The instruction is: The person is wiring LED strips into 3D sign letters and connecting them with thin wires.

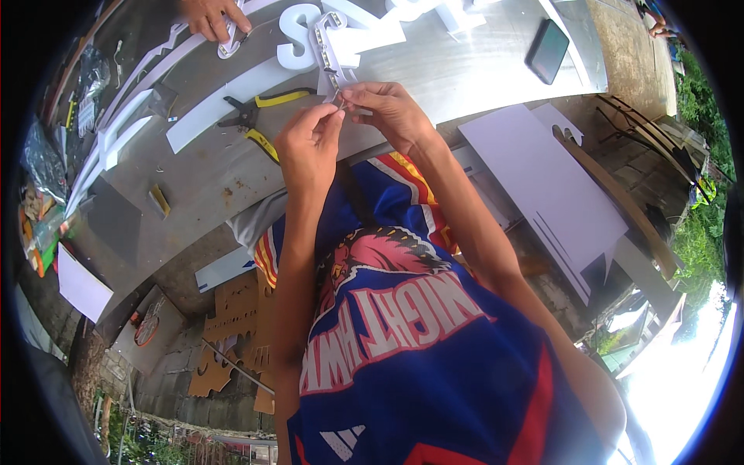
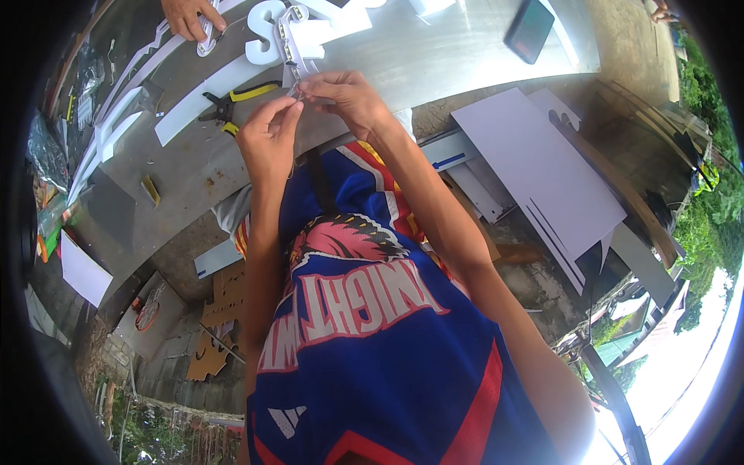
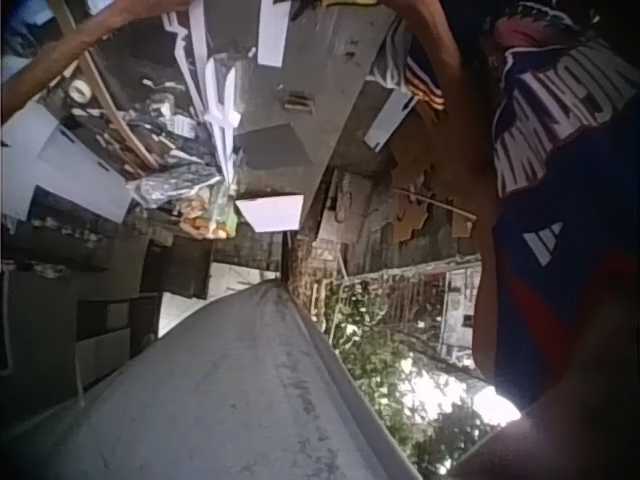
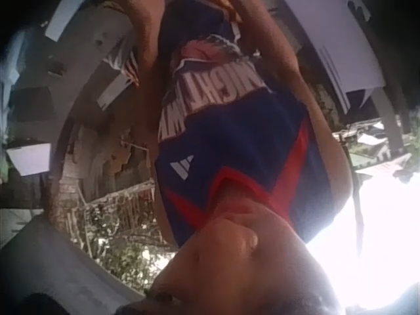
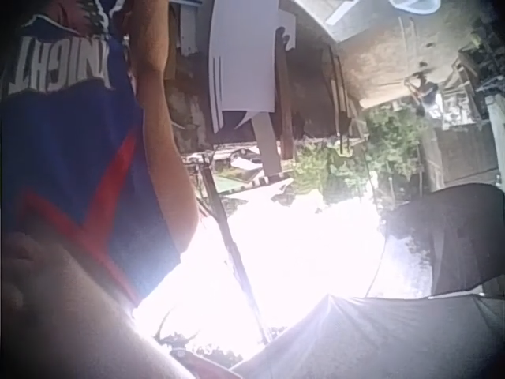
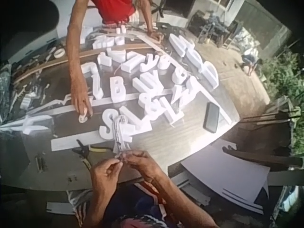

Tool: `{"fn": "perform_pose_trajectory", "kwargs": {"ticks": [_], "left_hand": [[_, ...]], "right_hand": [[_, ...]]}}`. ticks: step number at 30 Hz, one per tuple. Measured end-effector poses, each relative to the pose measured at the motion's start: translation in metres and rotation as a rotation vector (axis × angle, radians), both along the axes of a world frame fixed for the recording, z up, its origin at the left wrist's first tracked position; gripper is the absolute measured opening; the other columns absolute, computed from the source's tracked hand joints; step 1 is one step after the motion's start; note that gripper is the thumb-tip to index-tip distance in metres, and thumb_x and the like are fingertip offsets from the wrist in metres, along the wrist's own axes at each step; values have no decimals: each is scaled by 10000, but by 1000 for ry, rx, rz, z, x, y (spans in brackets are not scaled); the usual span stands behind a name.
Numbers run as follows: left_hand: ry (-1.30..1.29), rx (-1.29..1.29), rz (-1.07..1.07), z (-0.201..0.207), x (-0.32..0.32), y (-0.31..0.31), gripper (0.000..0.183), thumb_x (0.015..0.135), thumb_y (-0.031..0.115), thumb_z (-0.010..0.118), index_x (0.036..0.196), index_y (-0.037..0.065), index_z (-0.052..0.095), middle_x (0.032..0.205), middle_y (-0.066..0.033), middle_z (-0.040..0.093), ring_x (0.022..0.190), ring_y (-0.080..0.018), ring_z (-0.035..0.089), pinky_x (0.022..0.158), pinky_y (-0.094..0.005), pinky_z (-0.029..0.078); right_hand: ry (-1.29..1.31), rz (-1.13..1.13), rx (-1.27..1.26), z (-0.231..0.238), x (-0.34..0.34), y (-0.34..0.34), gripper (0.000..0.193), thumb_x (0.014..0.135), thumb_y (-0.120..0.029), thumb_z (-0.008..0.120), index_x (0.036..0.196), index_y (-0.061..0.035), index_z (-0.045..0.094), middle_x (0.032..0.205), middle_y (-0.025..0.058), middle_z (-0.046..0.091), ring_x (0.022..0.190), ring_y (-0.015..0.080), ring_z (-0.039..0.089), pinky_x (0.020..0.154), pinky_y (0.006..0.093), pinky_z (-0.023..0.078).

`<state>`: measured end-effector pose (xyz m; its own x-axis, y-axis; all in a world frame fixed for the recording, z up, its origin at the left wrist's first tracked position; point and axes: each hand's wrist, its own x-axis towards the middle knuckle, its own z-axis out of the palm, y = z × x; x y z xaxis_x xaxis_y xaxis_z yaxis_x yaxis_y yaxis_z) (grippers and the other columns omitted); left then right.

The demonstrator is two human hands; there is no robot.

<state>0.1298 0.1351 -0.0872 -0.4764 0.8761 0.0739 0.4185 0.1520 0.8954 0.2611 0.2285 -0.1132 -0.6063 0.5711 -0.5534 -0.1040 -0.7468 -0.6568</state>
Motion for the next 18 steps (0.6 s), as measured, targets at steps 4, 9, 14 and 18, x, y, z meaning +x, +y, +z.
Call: {"fn": "perform_pose_trajectory", "kwargs": {"ticks": [4, 9, 14, 18], "left_hand": [[-94, -41, 42, 6, 3, 3, 118, 851, 67, 721, 931, -16, 695, 841, -118, 690, 628, -181, 636, 590, -296, 517], [-253, -63, 110, 0, 7, 5, 130, 883, 78, 696, 957, -30, 695, 824, -79, 681, 628, -124, 612, 562, -261, 519], [-496, -116, 203, 1, 12, 8, 172, 905, 96, 682, 998, -49, 684, 790, -62, 660, 616, -78, 570, 510, -222, 464], [-659, -104, 280, 14, 20, 14, 171, 897, 80, 690, 997, -58, 677, 780, -26, 643, 603, -41, 510, 491, -196, 348]], "right_hand": [[36, -96, 71, -5, -9, -9, 187, 901, -198, 686, 962, -25, 720, 913, 38, 688, 883, 124, 599, 842, 318, 455], [59, -259, 63, -9, -20, -22, 174, 895, -191, 686, 917, -23, 727, 878, 30, 682, 823, 114, 567, 780, 301, 432], [71, -346, 27, 2, -26, -28, 169, 902, -178, 674, 917, -13, 712, 847, 17, 664, 793, 107, 546, 755, 286, 421], [99, -368, 16, 1, -29, -31, 166, 910, -168, 666, 925, -7, 707, 860, 26, 669, 781, 113, 559, 752, 276, 434]]}}
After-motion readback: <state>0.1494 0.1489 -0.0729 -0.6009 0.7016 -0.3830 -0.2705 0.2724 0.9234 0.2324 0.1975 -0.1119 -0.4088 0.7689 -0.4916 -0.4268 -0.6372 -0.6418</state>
